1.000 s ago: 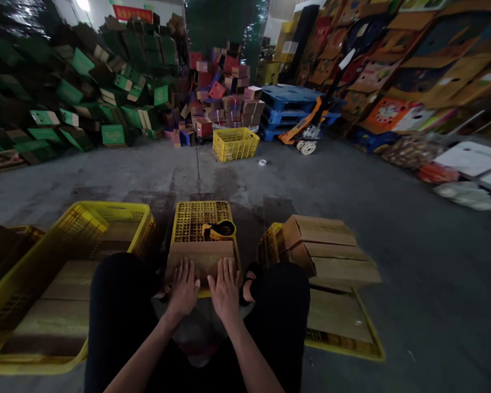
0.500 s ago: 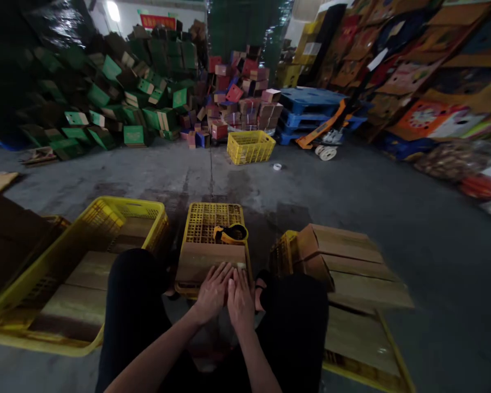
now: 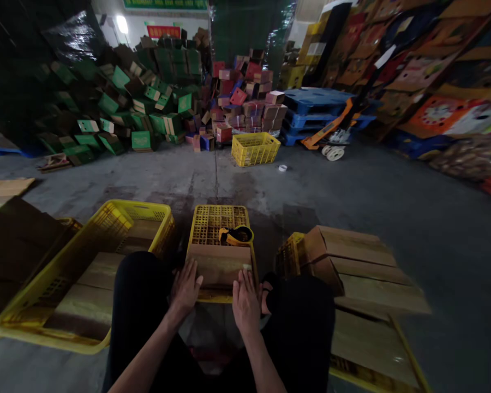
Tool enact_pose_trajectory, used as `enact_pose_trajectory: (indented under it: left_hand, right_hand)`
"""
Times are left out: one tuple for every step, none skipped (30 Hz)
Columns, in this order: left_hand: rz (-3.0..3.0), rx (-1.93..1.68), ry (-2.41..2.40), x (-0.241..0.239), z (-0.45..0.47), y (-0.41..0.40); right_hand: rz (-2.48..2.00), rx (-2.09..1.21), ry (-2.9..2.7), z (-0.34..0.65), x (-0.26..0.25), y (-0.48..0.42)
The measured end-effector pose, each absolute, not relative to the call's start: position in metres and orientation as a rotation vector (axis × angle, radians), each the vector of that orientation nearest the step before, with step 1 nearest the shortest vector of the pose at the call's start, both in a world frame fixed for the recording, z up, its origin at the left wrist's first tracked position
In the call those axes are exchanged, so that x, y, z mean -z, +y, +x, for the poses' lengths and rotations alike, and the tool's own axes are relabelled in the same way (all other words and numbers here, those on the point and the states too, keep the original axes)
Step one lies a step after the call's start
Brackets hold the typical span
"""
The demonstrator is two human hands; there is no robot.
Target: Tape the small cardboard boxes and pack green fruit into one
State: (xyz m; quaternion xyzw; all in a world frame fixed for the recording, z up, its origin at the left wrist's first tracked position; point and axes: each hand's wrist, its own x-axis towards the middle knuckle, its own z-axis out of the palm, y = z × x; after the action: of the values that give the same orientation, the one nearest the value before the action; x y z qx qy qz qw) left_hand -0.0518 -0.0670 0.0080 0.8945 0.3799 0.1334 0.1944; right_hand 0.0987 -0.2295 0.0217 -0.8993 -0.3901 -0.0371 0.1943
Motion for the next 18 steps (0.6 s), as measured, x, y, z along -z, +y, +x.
enact_pose_trajectory:
  left_hand:
    - [2.456,-0.397,1.091,-0.004,-0.054,-0.065]
    - [2.403,-0.43,1.108,0.0,-0.055,-0.065]
    - [2.351,-0.47,1.118,0.003,-0.055,-0.065]
    - [2.303,-0.511,1.119,0.007,-0.055,-0.065]
    - [2.259,-0.549,1.116,0.009,-0.054,-0.066]
    - [2.218,-0.579,1.113,0.011,-0.053,-0.067]
    - [2.179,-0.602,1.109,0.012,-0.051,-0.068]
    - [2.139,-0.619,1.105,0.011,-0.05,-0.068]
    - [2.097,-0.635,1.103,0.01,-0.048,-0.068]
    - [2.052,-0.654,1.109,0.009,-0.047,-0.068]
    - [2.004,-0.676,1.121,0.006,-0.045,-0.066]
    - [1.957,-0.7,1.133,0.004,-0.044,-0.065]
    - [1.91,-0.721,1.145,0.001,-0.043,-0.063]
    - [1.862,-0.739,1.157,-0.002,-0.042,-0.061]
    - [1.812,-0.751,1.168,-0.004,-0.041,-0.059]
    - [1.761,-0.759,1.179,-0.007,-0.041,-0.057]
    - [1.709,-0.764,1.189,-0.009,-0.042,-0.056]
    - [1.66,-0.763,1.194,-0.011,-0.042,-0.054]
  right_hand:
    - [-2.524,0.126,-1.103,0.097,-0.022,-0.229]
    - [-2.522,0.146,-1.122,0.095,-0.022,-0.227]
    - [-2.516,0.162,-1.153,0.093,-0.022,-0.225]
    - [-2.503,0.172,-1.194,0.091,-0.023,-0.221]
    - [-2.484,0.177,-1.238,0.088,-0.024,-0.217]
    - [-2.464,0.176,-1.277,0.085,-0.026,-0.212]
    - [-2.445,0.173,-1.306,0.081,-0.027,-0.205]
    - [-2.43,0.169,-1.322,0.078,-0.028,-0.198]
    - [-2.42,0.165,-1.326,0.075,-0.029,-0.19]
    - [-2.41,0.161,-1.327,0.071,-0.03,-0.182]
    - [-2.399,0.156,-1.328,0.068,-0.029,-0.175]
    - [-2.386,0.148,-1.335,0.065,-0.029,-0.167]
    - [-2.371,0.139,-1.349,0.061,-0.027,-0.16]
    - [-2.356,0.126,-1.363,0.057,-0.025,-0.153]
    - [-2.34,0.11,-1.379,0.053,-0.023,-0.146]
    - [-2.325,0.089,-1.396,0.049,-0.02,-0.14]
    - [-2.309,0.063,-1.415,0.045,-0.018,-0.133]
    - [-2.287,0.03,-1.445,0.041,-0.016,-0.127]
